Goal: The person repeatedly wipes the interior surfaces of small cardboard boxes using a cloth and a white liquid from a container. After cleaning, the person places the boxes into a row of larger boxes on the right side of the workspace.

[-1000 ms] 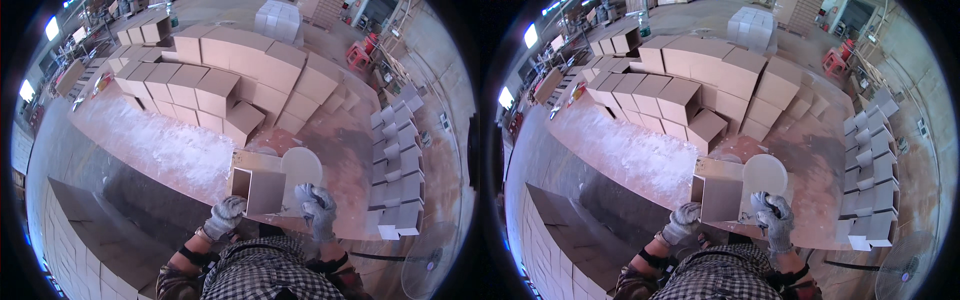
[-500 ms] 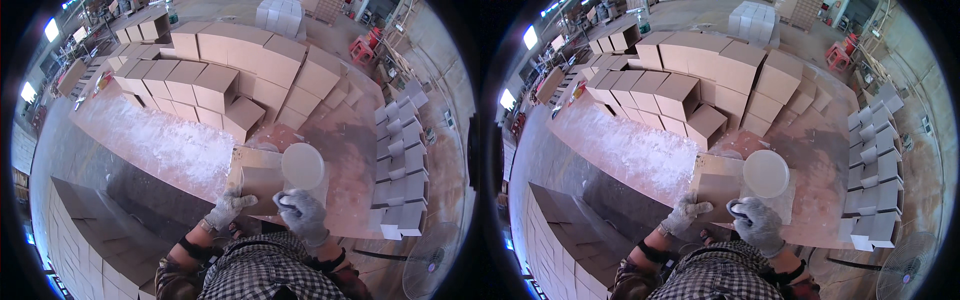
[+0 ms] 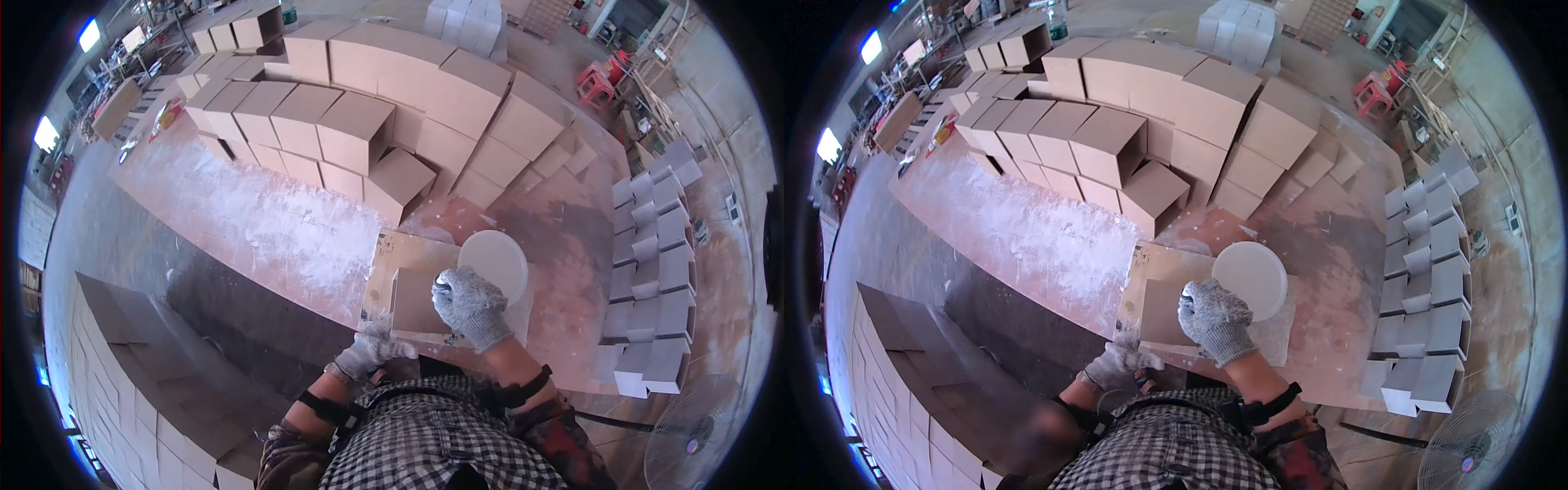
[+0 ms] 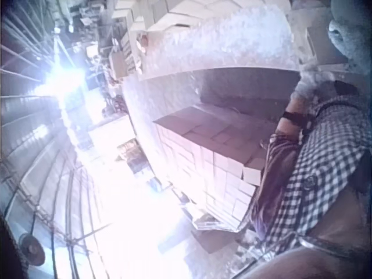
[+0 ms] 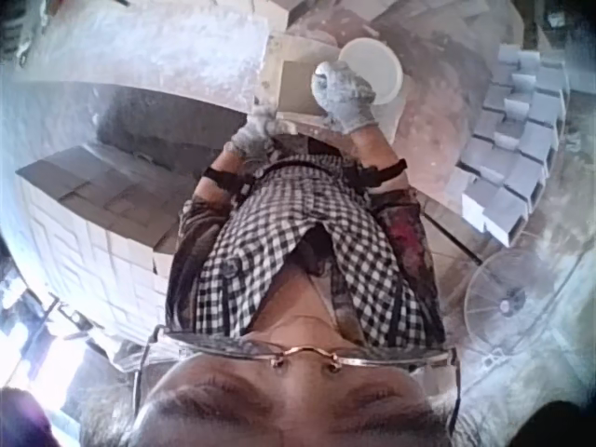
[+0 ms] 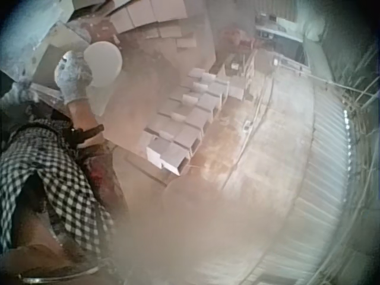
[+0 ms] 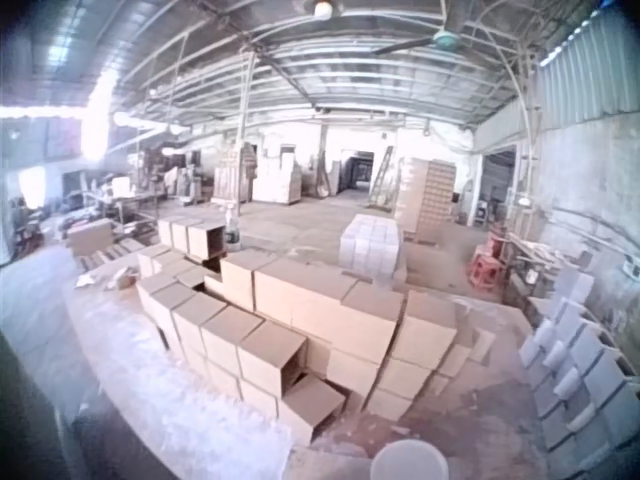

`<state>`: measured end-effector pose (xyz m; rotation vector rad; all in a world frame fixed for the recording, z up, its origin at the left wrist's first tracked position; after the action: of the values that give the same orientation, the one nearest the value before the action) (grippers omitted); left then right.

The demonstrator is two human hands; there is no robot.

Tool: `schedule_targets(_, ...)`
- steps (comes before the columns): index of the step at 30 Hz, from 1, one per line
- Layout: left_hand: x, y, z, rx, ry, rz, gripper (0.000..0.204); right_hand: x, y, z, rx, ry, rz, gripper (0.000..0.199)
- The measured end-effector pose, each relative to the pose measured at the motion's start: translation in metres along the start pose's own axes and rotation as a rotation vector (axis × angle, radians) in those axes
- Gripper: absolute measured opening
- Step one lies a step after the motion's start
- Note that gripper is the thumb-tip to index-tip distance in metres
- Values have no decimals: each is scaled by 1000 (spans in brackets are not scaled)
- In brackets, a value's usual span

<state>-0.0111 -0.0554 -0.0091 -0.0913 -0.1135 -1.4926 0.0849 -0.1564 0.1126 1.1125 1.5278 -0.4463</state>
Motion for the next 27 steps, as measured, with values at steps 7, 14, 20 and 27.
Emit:
schedule_targets(7, -13, -3, -21, 162, 544, 224, 33, -1, -41, -29, -245, -62, -161, 11)
schedule_targets(14, -6, -7, -34, 223, 528, 287, 32, 36, 26, 8, -431, -279, -96, 12)
schedule_targets(20, -12, -12, -27, 267, 512, 289, 34, 31, -31, -48, -419, -237, -214, 11)
schedule_targets(27, 3, -3, -21, 138, 425, 208, 33, 40, 31, -13, -469, -501, 39, 10)
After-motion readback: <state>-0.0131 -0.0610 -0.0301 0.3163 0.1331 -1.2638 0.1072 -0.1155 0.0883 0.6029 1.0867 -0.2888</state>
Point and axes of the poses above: each hand's wrist, its own y-axis towards the middle knuckle, its own x-axis out of the palm, z = x × y, the point moved 10 cm from there along y, towards the middle knuckle, and after that the axes turned 13 degrees about z, right-handed, at the moved point
